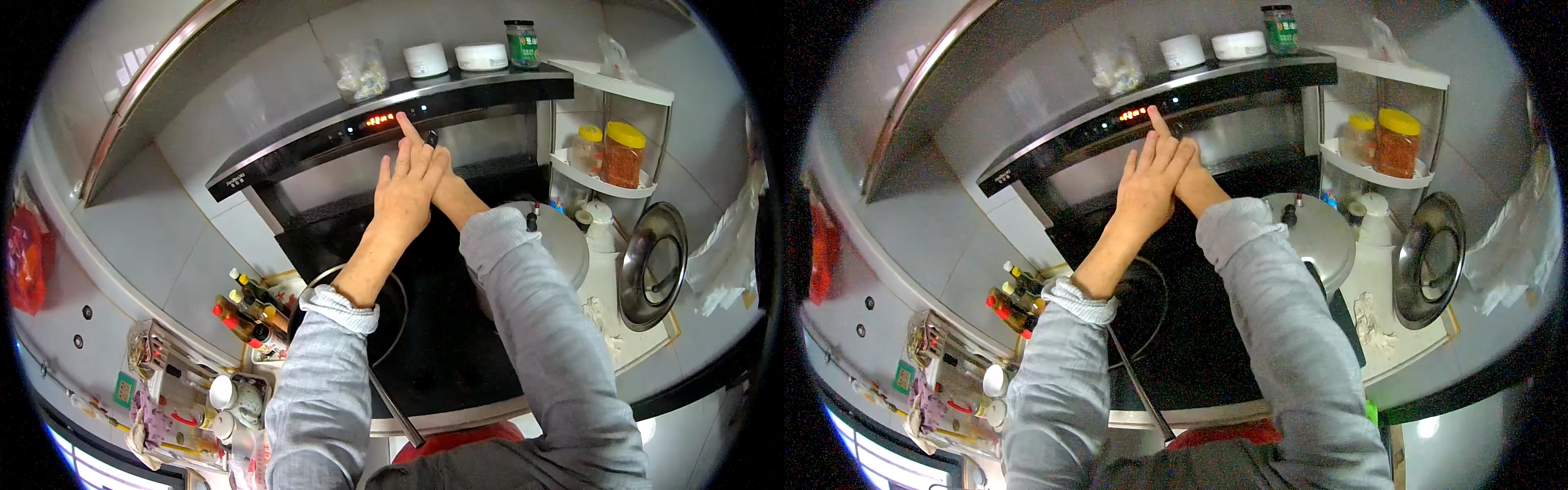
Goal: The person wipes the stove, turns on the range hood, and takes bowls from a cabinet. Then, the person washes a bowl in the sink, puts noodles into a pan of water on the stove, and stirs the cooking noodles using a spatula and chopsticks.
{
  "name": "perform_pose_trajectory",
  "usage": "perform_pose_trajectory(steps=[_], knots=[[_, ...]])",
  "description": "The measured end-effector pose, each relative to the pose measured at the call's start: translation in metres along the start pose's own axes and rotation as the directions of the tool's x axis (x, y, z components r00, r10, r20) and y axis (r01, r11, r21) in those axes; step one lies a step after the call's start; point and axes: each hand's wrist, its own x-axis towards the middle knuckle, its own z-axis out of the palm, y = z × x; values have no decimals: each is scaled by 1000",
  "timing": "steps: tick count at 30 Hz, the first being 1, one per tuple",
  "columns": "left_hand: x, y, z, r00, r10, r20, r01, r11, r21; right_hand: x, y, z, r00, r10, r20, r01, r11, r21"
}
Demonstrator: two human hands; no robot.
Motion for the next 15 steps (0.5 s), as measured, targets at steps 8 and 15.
perform_pose_trajectory(steps=[8,15], knots=[[-22,22,-30,1000,2,-30,-5,993,-119,-25,-8,4,994,-28,-106,46,984,171],[-117,27,-86,988,-153,-29,134,929,-345,-101,-90,-9,982,183,39,-170,785,595]])
